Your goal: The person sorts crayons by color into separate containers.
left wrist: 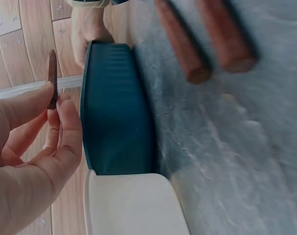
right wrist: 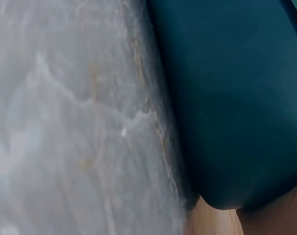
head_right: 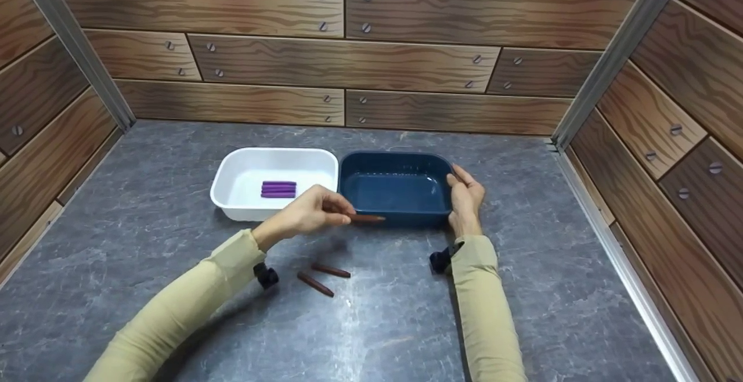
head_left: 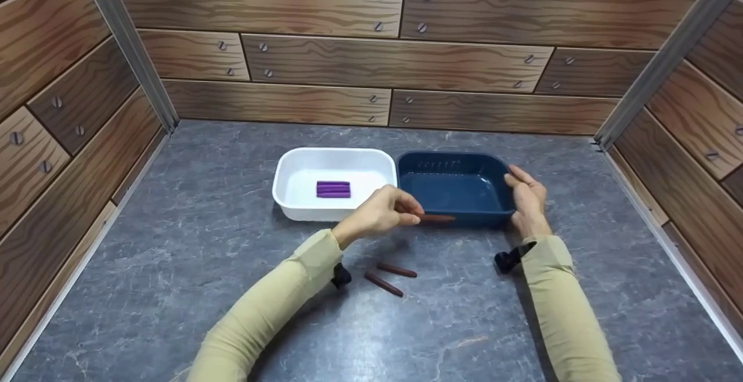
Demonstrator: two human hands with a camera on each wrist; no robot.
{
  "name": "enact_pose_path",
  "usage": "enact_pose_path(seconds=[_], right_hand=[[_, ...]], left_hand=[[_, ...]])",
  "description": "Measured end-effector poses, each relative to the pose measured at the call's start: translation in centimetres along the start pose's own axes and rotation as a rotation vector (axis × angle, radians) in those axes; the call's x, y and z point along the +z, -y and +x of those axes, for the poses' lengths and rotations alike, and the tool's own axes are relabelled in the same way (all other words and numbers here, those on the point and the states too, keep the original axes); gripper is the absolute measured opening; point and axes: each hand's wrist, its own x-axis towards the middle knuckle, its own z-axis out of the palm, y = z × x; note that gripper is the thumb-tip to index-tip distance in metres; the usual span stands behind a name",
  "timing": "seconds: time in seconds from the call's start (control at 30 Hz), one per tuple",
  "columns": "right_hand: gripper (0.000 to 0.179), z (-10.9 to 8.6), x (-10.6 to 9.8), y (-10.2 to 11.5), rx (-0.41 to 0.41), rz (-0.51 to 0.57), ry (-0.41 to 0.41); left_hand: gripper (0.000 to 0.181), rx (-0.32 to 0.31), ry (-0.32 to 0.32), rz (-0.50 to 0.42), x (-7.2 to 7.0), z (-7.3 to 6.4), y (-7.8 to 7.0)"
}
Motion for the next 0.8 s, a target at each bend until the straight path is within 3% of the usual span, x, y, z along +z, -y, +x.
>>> enact_pose_path(seconds=[0.13,0.37,0.8], right_hand=[[0.048,0.1,-0.1,0.0,-0.001,0.002,0.002],[0.048,0.1,-0.1,0.0,-0.001,-0.001,-0.001],[0.047,0.1,-0.1,-0.1,0.012,-0.021,-0.009]], left_hand=[[0.013,0.003,-0.052,-0.020,0.2,1.3,-0.5],[0.013,0.066,-0.152,-0.013,1.0,3.7,-1.0],[0.014,0.109,-0.194,0.113,3.0,6.8,-0.4]])
